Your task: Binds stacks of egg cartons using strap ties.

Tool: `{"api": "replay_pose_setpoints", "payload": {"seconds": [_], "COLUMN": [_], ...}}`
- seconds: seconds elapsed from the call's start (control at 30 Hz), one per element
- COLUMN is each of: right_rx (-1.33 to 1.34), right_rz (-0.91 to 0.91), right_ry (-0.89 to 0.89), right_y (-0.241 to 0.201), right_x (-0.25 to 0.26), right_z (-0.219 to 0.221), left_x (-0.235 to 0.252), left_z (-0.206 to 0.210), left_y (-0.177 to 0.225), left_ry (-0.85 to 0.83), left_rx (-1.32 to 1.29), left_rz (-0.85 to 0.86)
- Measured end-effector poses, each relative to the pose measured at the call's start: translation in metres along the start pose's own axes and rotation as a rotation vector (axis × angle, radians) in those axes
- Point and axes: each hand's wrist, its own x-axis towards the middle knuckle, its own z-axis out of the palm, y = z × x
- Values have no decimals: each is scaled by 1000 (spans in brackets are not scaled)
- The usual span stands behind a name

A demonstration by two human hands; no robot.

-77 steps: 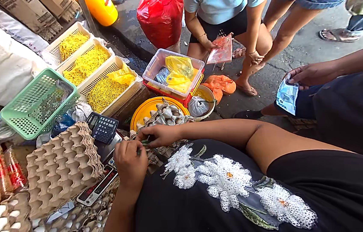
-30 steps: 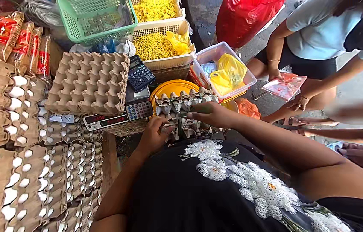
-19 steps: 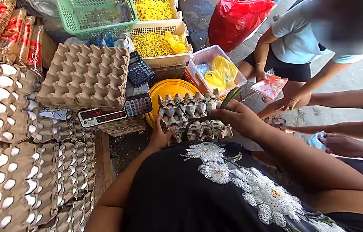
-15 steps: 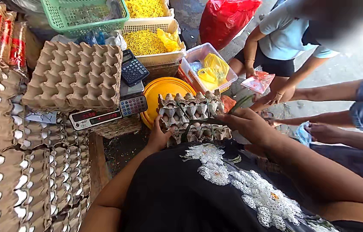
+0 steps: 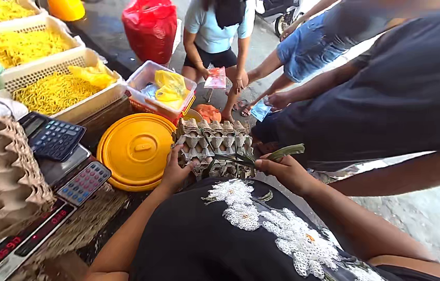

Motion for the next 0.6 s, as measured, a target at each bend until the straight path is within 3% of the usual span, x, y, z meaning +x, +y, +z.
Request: {"api": "replay_pose_setpoints", "payload": {"seconds": [0.13, 0.27, 0.43, 0.6], "right_rx": [130, 149, 251, 333], "right_rz": [10, 33, 72, 105], "right_ry": [147, 221, 334, 409], "right_y": [31, 48, 70, 96], "right_x": [-16, -26, -27, -12], "right_z": [-15, -35, -67, -105], "left_x": [32, 59, 110, 152], "left_z": [19, 44, 99, 162], "left_y": [31, 80, 144, 194], "left_ry": [-187, -161, -297, -282], "left_rx": [167, 245, -120, -397], "left_rz": [1, 97, 167, -144]}}
